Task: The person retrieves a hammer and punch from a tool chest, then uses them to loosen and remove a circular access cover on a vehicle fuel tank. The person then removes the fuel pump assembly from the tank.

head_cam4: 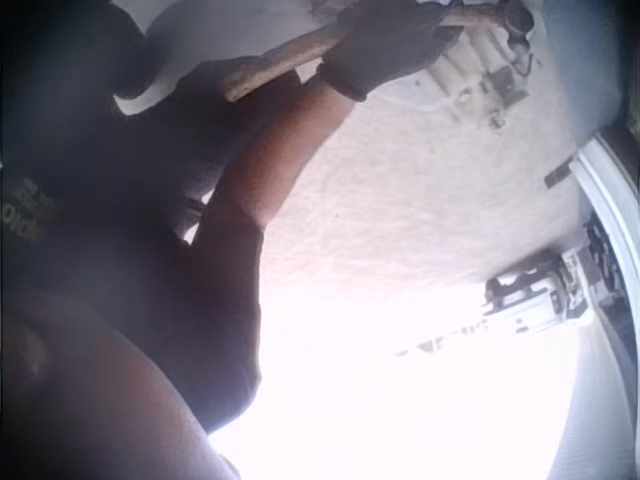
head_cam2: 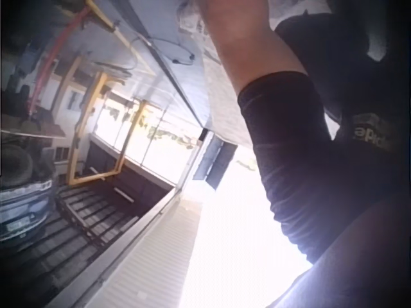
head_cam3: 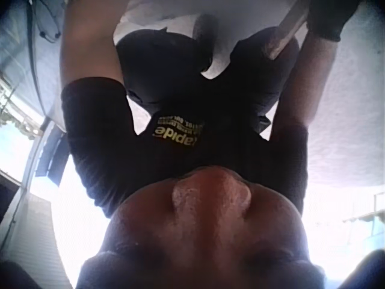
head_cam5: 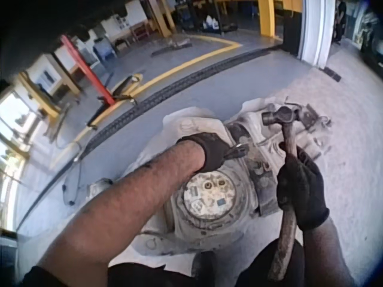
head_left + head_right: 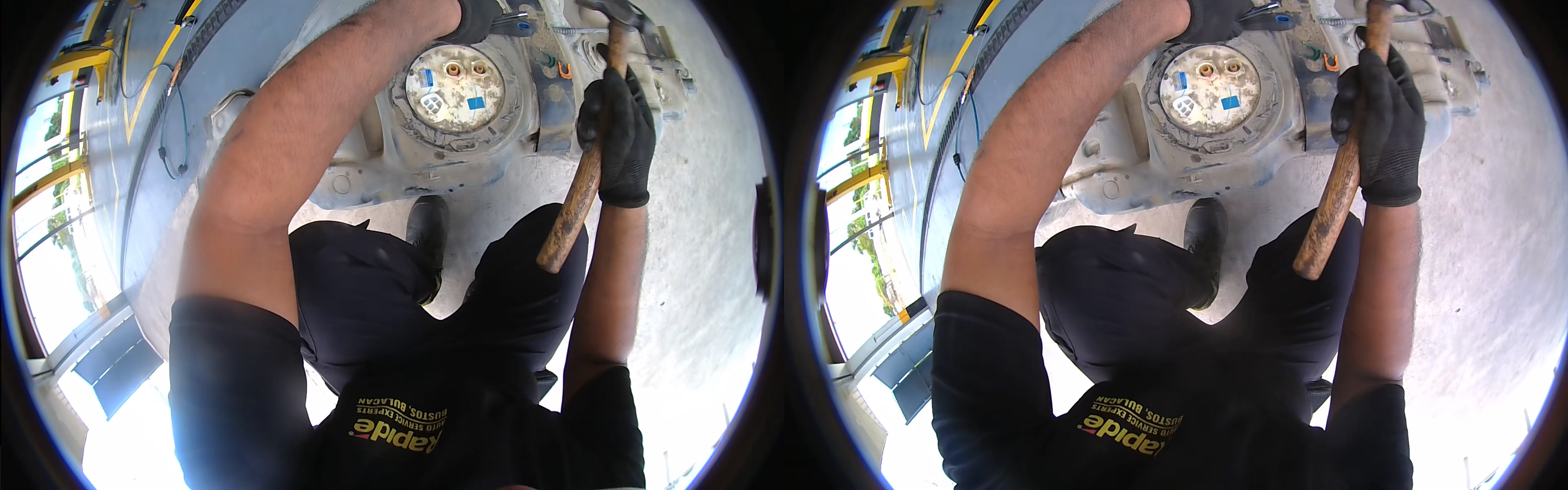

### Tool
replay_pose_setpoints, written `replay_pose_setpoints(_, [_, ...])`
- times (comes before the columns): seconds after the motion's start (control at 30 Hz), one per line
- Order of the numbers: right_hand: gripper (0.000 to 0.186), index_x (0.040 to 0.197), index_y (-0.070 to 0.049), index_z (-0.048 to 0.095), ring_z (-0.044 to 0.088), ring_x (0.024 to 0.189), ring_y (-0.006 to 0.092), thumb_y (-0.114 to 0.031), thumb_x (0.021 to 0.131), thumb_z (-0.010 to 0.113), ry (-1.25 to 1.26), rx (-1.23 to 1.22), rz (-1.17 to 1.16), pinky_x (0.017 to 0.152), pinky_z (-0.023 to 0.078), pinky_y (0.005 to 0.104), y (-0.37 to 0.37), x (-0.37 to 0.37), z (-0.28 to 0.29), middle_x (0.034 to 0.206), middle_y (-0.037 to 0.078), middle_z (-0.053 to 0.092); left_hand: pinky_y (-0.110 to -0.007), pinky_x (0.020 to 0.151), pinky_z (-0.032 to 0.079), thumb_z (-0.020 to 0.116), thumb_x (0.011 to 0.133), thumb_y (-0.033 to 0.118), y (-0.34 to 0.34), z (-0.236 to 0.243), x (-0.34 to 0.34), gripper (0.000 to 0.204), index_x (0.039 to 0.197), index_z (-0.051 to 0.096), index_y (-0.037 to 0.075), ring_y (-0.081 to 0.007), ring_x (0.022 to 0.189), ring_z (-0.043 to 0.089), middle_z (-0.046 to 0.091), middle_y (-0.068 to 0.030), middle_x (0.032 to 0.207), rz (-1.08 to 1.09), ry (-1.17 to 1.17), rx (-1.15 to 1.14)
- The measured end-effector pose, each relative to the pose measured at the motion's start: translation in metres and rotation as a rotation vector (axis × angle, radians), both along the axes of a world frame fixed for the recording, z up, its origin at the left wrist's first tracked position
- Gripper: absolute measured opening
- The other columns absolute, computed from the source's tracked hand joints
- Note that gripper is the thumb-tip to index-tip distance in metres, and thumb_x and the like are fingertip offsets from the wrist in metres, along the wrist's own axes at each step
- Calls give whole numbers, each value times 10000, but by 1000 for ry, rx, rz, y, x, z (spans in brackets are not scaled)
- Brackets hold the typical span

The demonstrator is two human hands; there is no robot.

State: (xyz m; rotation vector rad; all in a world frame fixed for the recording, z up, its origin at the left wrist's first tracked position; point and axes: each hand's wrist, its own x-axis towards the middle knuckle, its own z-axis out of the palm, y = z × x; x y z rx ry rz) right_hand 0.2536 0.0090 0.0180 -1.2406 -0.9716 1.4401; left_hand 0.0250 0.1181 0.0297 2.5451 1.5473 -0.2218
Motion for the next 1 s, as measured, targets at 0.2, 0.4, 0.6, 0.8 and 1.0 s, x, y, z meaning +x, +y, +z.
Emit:
replay_pose_setpoints(0.2, [327,1304,-59,579,479,573,81,-285,1070,555,0,-68,170,501,401,248,-5,1,-15,772,-15,527,-462,846,573,622,917,259,-4,15,6,276,1115,740,108,-357,1014,729,741,-202,1123,117,68,-124])
replay_pose_setpoints(0.4, [354,1337,-55,575,500,546,96,-277,1062,564,72,-89,143,479,407,257,6,19,-31,760,-4,549,-461,855,573,624,922,325,-2,1,18,308,1087,771,110,-347,1015,734,747,-202,1116,127,43,-33])
replay_pose_setpoints(0.6, [348,1303,-53,607,520,569,88,-300,1060,578,260,72,3,505,426,254,20,36,-41,774,2,562,-455,843,575,641,902,328,-6,9,20,302,1074,780,123,-338,993,739,754,-189,1094,226,57,1])
replay_pose_setpoints(0.8, [372,1370,-56,562,479,567,83,-279,1072,544,198,-83,131,496,396,247,7,17,-36,755,-16,517,-450,811,585,659,860,278,-3,5,3,280,1058,783,123,-332,958,747,758,-178,1079,13,150,-45])
replay_pose_setpoints(1.0, [340,1324,-62,580,494,561,99,-276,1061,562,-10,-114,232,474,397,261,3,22,-35,743,-11,524,-451,804,587,659,863,248,0,0,15,264,1038,780,91,-348,956,746,755,-199,1060,95,191,-8])
